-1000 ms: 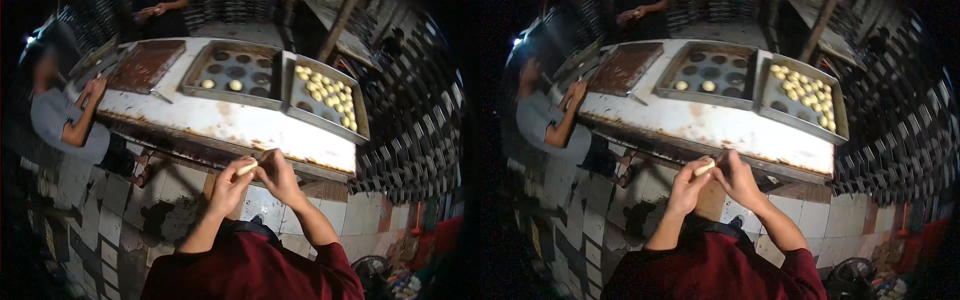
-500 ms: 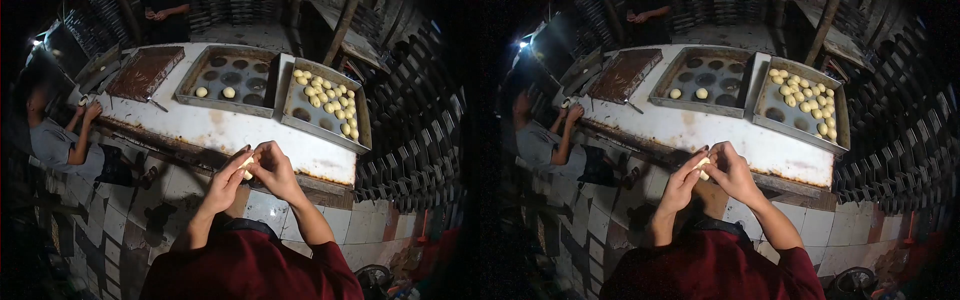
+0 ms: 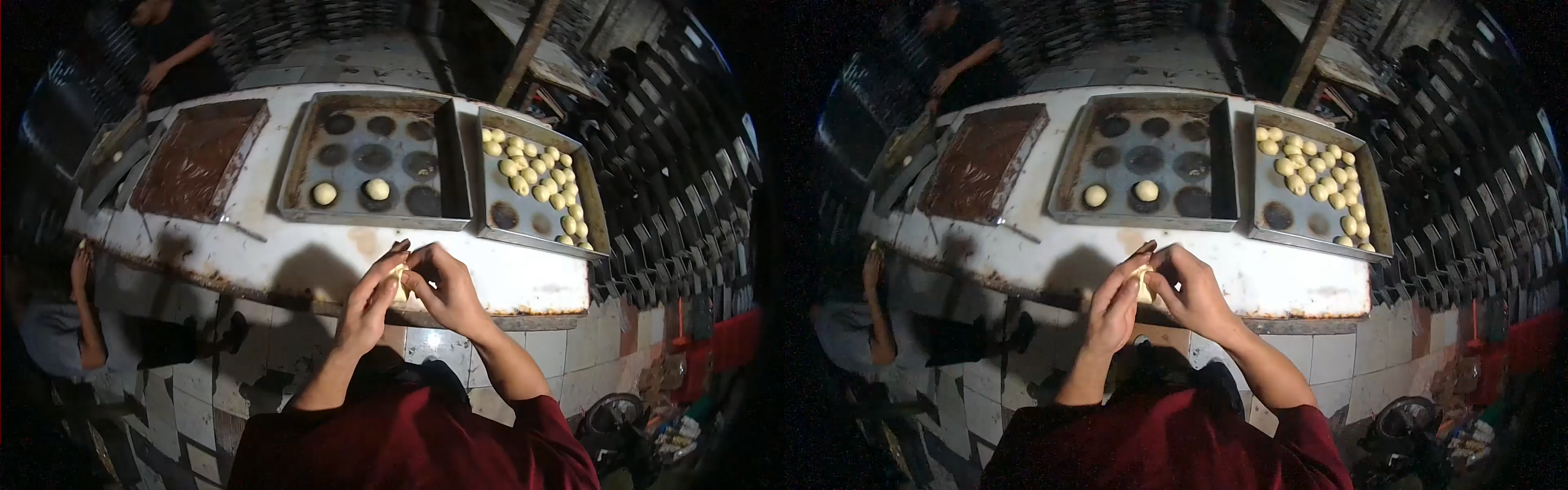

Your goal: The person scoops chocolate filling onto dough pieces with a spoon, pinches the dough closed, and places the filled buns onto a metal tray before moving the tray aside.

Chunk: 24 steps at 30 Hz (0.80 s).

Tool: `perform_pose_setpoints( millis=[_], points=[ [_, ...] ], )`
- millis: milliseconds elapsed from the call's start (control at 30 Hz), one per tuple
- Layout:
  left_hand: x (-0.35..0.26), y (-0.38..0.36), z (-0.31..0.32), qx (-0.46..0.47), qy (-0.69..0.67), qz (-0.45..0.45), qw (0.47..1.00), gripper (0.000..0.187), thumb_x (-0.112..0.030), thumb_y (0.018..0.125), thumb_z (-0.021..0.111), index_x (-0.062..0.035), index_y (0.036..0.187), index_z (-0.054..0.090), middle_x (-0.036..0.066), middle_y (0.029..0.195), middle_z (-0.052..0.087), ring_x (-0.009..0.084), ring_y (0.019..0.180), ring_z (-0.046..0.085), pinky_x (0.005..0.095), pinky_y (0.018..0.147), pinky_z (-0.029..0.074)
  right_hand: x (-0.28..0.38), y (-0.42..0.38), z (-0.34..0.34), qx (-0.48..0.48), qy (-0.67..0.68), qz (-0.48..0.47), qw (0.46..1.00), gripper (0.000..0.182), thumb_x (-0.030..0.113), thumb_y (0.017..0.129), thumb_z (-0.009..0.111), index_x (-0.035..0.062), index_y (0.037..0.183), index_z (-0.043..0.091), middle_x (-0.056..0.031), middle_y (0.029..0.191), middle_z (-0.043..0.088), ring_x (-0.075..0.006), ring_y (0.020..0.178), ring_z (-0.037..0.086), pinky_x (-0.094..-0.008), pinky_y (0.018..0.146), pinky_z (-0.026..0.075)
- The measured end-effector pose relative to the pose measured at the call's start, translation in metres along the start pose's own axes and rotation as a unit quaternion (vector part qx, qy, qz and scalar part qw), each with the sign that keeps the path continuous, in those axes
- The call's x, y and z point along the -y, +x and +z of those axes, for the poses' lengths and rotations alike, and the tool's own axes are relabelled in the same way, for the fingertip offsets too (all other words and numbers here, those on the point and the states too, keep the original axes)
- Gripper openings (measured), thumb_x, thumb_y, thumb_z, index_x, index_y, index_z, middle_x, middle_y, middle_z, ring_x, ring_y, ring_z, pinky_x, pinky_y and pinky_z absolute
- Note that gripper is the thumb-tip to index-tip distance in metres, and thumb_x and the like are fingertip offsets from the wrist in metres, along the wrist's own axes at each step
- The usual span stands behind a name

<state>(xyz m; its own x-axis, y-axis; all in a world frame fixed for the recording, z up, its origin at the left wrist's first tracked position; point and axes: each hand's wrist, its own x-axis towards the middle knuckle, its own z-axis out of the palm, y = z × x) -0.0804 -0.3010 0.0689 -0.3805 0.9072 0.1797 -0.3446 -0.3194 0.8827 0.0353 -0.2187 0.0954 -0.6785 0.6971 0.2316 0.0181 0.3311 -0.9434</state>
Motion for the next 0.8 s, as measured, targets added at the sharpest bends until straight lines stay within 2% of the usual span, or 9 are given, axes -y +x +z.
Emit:
perform_pose_setpoints(
  millis=[100, 200, 267, 333, 433, 567, 633, 700, 800],
  points=[
    [0.006, 0.015, 0.003, 0.026, 0.064, 0.062, 0.996, 0.020, -0.007, 0.094, 0.043, 0.0027, 0.107, 0.054, 0.015, 0.123, 0.049, 0.0204, 0.122, 0.042, 0.0324, 0.100, 0.034, -0.017, 0.007, -0.007, 0.021, 0.007, 0.017, 1.000, 0.013, 0.005, 0.084, 0.060, -0.0024, 0.093, 0.054, -0.0127, 0.086, 0.055, -0.0192, 0.072, 0.057, -0.0280, 0.061, 0.046],
    [0.028, 0.037, 0.007, -0.193, 0.072, 0.045, 0.977, 0.014, -0.006, 0.092, 0.050, 0.0013, 0.103, 0.053, 0.010, 0.105, 0.053, 0.0142, 0.097, 0.055, 0.0262, 0.084, 0.044, -0.017, 0.006, -0.008, -0.001, -0.111, -0.107, 0.988, 0.024, 0.005, 0.080, 0.065, -0.0022, 0.101, 0.060, -0.0163, 0.100, 0.051, -0.0276, 0.089, 0.053, -0.0341, 0.076, 0.045],
    [0.042, 0.039, 0.015, -0.200, -0.025, -0.028, 0.979, 0.014, -0.007, 0.092, 0.051, 0.0010, 0.103, 0.053, 0.009, 0.104, 0.054, 0.0130, 0.092, 0.055, 0.0256, 0.082, 0.044, -0.024, 0.007, -0.016, -0.029, -0.213, -0.169, 0.962, 0.024, 0.005, 0.077, 0.068, -0.0016, 0.099, 0.060, -0.0157, 0.098, 0.053, -0.0292, 0.090, 0.053, -0.0351, 0.076, 0.044],
    [0.045, 0.042, 0.035, -0.183, -0.133, -0.084, 0.970, 0.015, -0.008, 0.092, 0.053, 0.0006, 0.104, 0.054, 0.006, 0.100, 0.057, 0.0116, 0.092, 0.053, 0.0257, 0.081, 0.044, -0.035, 0.020, -0.047, -0.020, -0.169, -0.177, 0.969, 0.023, 0.005, 0.077, 0.068, -0.0016, 0.096, 0.059, -0.0155, 0.096, 0.055, -0.0280, 0.088, 0.054, -0.0340, 0.074, 0.045],
    [0.055, 0.044, 0.047, -0.058, 0.039, 0.055, 0.996, 0.015, -0.004, 0.091, 0.052, 0.0019, 0.104, 0.054, 0.008, 0.103, 0.057, 0.0138, 0.100, 0.052, 0.0267, 0.083, 0.044, -0.047, 0.030, -0.069, -0.019, -0.034, -0.142, 0.989, 0.018, 0.003, 0.077, 0.068, -0.0009, 0.087, 0.054, -0.0139, 0.089, 0.059, -0.0236, 0.079, 0.057, -0.0301, 0.065, 0.046],
    [0.059, 0.043, 0.059, -0.112, 0.113, 0.106, 0.982, 0.013, -0.003, 0.091, 0.051, 0.0025, 0.102, 0.054, 0.009, 0.101, 0.057, 0.0163, 0.097, 0.055, 0.0285, 0.083, 0.045, -0.070, 0.028, -0.057, -0.037, 0.102, -0.111, 0.988, 0.020, 0.001, 0.078, 0.067, 0.0001, 0.085, 0.048, -0.0126, 0.087, 0.060, -0.0222, 0.072, 0.060, -0.0278, 0.064, 0.048],
    [0.059, 0.049, 0.064, -0.251, -0.013, 0.068, 0.966, 0.014, -0.004, 0.091, 0.052, 0.0034, 0.103, 0.054, 0.010, 0.099, 0.058, 0.0188, 0.091, 0.058, 0.0304, 0.080, 0.047, -0.079, 0.022, -0.040, -0.111, 0.100, -0.143, 0.978, 0.020, 0.001, 0.078, 0.066, 0.0002, 0.089, 0.050, -0.0154, 0.092, 0.060, -0.0254, 0.081, 0.061, -0.0303, 0.070, 0.048],
    [0.051, 0.067, 0.063, -0.276, -0.062, 0.056, 0.958, 0.019, -0.014, 0.095, 0.047, 0.0028, 0.102, 0.053, 0.010, 0.097, 0.059, 0.0182, 0.083, 0.060, 0.0298, 0.076, 0.049, -0.079, 0.015, -0.035, -0.077, -0.018, -0.202, 0.976, 0.026, 0.010, 0.088, 0.053, -0.0004, 0.110, 0.045, -0.0251, 0.116, 0.051, -0.0355, 0.115, 0.047, -0.0455, 0.095, 0.038],
    [0.052, 0.074, 0.059, -0.273, -0.110, -0.211, 0.932, 0.047, -0.042, 0.098, 0.026, -0.0042, 0.107, 0.053, 0.008, 0.105, 0.058, 0.0143, 0.092, 0.057, 0.0268, 0.079, 0.049, -0.080, 0.024, -0.031, -0.075, -0.124, -0.241, 0.960, 0.038, 0.023, 0.089, 0.052, 0.0007, 0.119, 0.048, -0.0181, 0.131, 0.047, -0.0378, 0.128, 0.034, -0.0494, 0.105, 0.021]
  ],
)
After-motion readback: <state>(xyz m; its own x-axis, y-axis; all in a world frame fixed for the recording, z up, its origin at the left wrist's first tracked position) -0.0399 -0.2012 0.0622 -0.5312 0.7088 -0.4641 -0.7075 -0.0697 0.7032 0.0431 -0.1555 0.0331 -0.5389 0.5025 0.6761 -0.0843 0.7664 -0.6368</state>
